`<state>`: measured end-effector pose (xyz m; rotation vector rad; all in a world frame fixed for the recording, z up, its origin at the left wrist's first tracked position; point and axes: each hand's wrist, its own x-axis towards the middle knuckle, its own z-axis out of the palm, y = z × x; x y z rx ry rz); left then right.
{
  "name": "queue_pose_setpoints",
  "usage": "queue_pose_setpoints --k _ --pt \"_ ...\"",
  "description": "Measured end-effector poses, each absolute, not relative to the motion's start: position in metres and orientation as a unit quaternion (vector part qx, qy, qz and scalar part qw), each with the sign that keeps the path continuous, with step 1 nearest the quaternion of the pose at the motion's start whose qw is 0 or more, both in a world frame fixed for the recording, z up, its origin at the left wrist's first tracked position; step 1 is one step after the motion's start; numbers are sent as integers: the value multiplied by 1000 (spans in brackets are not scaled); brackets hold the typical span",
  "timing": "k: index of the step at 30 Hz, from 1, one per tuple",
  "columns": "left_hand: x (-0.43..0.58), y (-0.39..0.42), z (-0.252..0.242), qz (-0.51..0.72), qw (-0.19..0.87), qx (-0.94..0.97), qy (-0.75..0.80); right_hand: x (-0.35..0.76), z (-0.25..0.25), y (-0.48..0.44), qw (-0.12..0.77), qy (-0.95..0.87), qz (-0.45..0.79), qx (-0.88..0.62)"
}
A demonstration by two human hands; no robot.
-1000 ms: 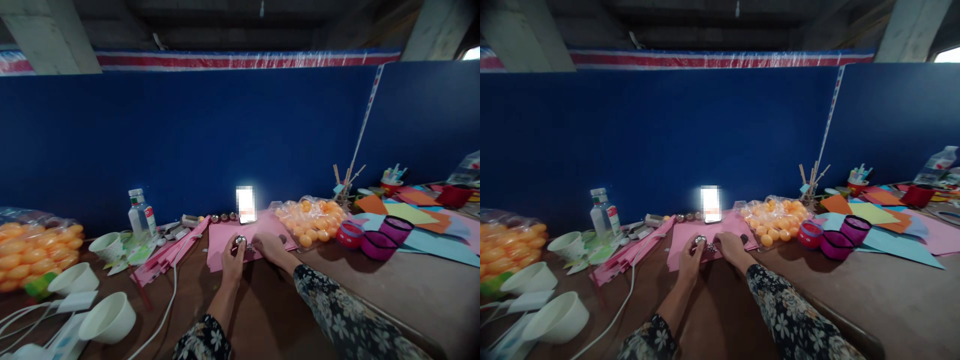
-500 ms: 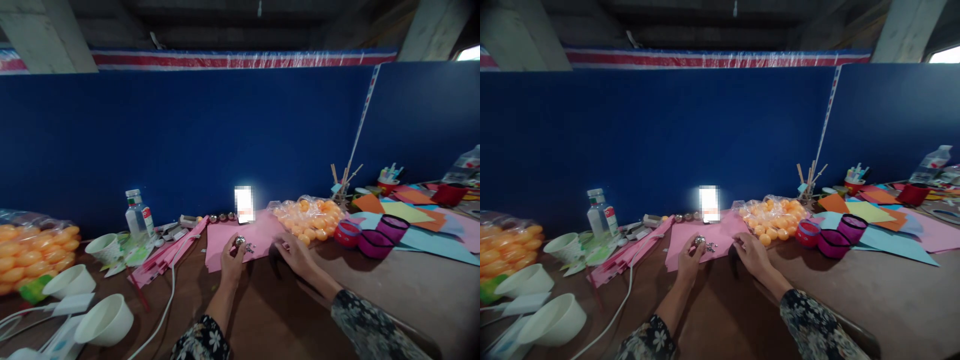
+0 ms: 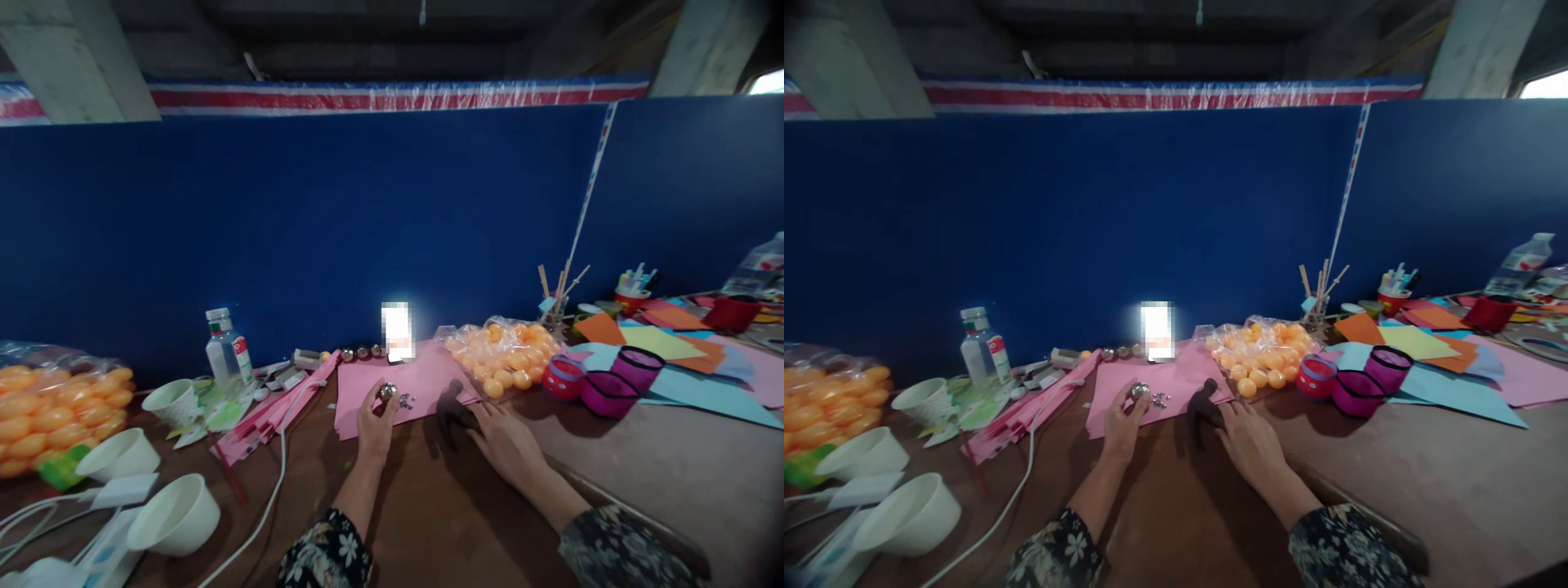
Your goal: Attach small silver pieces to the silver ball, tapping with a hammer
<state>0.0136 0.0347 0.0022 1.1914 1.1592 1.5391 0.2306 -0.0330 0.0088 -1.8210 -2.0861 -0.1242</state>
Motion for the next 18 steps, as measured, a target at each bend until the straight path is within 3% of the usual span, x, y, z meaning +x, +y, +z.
queue_pose_setpoints --k 10,18 --pt "17 28 5 578 383 556 458 230 3 -31 172 -748 -57 -639" --pt "10 -25 8 537 394 574 476 229 21 -34 167 -772 -37 -613"
